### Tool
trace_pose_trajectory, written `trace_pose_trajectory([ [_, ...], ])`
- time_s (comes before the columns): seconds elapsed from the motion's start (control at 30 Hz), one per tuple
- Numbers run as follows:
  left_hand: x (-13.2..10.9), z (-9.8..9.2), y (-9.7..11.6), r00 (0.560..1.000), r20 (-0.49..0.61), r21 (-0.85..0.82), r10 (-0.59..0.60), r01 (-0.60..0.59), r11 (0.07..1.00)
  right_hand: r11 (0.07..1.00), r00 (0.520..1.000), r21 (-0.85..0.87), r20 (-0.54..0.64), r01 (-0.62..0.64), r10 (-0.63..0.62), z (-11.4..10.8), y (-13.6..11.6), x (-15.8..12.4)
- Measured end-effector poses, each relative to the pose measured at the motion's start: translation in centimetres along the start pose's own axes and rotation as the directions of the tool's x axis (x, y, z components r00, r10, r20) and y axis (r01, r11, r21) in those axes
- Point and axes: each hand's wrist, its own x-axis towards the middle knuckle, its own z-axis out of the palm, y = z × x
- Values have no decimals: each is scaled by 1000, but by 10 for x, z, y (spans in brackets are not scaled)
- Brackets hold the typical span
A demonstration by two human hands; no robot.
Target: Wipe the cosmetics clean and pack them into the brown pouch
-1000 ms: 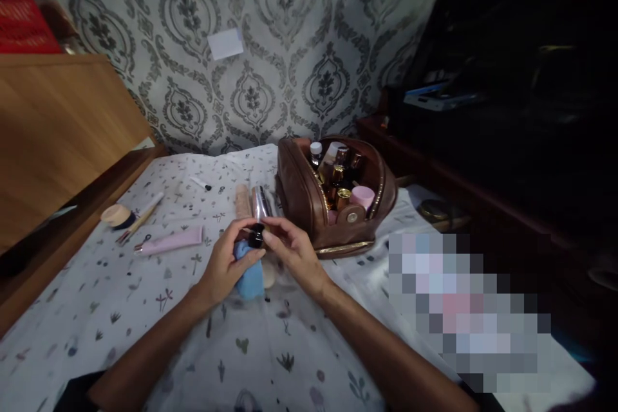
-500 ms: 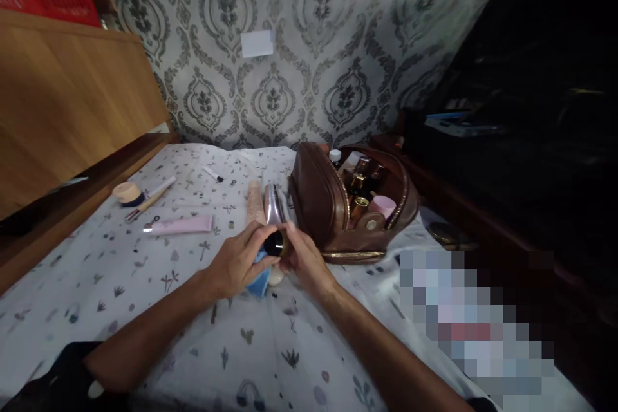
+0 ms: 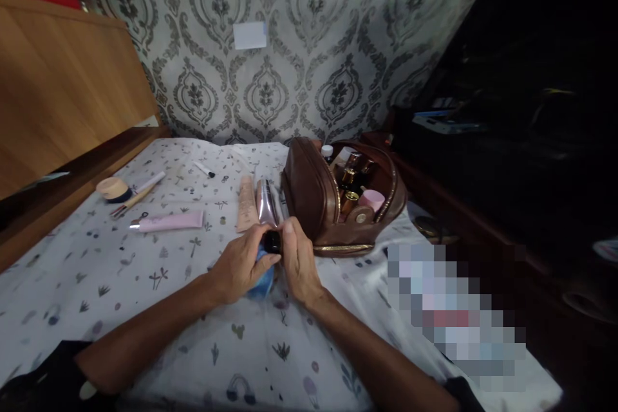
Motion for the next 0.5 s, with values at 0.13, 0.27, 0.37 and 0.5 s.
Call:
trace_pose_trajectory([
  [0.13,3,-3,5,997,-11,-105,-82,81,991,1000,1000,8,15,-27,27,0,-2,1],
  [0.27,4,-8,5,991,6,-131,-132,132,983,999,999,12,24,-45,45,2,-1,1],
  [0.37,3,-10,5,993,25,-144,-119,121,982,998,999,24,10,-52,52,1,0,3],
  [0.5,2,-6,4,997,1,-105,-79,79,991,994,998,86,2,-66,66,-2,0,5],
])
